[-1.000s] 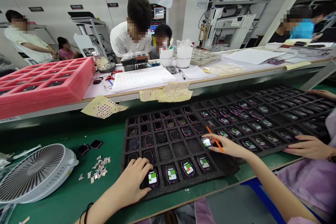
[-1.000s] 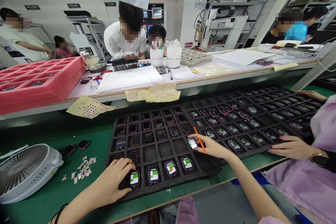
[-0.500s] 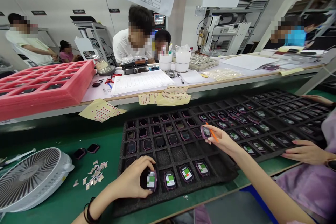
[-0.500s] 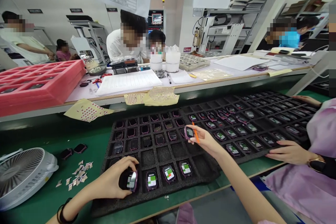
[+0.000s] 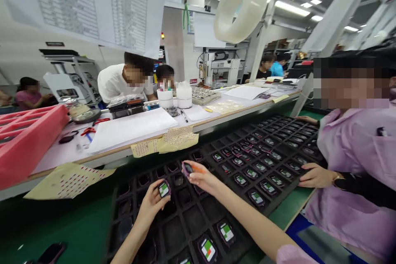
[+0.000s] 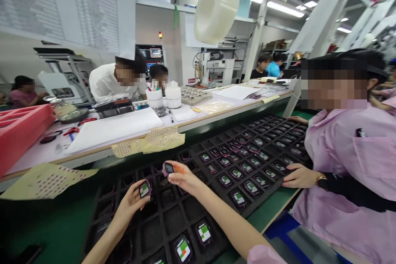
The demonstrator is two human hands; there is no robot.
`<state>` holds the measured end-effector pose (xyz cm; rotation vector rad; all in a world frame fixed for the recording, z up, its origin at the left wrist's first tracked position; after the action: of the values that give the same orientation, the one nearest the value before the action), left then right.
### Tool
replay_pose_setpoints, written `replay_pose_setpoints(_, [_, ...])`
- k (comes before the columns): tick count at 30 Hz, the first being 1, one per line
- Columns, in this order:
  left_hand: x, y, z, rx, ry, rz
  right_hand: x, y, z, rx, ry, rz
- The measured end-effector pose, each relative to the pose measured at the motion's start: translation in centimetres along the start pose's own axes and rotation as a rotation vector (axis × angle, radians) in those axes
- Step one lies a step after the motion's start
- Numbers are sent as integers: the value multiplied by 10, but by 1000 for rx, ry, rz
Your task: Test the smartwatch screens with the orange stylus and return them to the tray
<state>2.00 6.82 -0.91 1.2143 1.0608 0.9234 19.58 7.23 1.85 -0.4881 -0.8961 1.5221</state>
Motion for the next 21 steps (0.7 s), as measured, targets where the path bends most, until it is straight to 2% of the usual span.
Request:
replay_pose_setpoints(4, [5,-13,-10,31,21,15,-5,14,-5,-38,29,11])
replay_pose_setpoints(9, [4,-15,-7,106,-67,-4,-9,33,1,-122,31,73])
replay_pose_setpoints(14, [-1,-11,-9,115,1,15,-14,35,-1,-194,34,49])
replay_pose_setpoints(21, [-8,-7,-3,71,0,3,-19,36,-4,-336,43,41])
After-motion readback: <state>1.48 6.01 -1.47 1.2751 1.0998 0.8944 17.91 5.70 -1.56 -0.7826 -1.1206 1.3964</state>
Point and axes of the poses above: each hand's wrist, its own x-axis towards the middle knuckle, its own z-axis out of the palm, y = z × x, the point moved 8 cm from there along x, towards the middle knuckle, and after that the axes turned 8 degrees about -z, right-handed, at the moved point
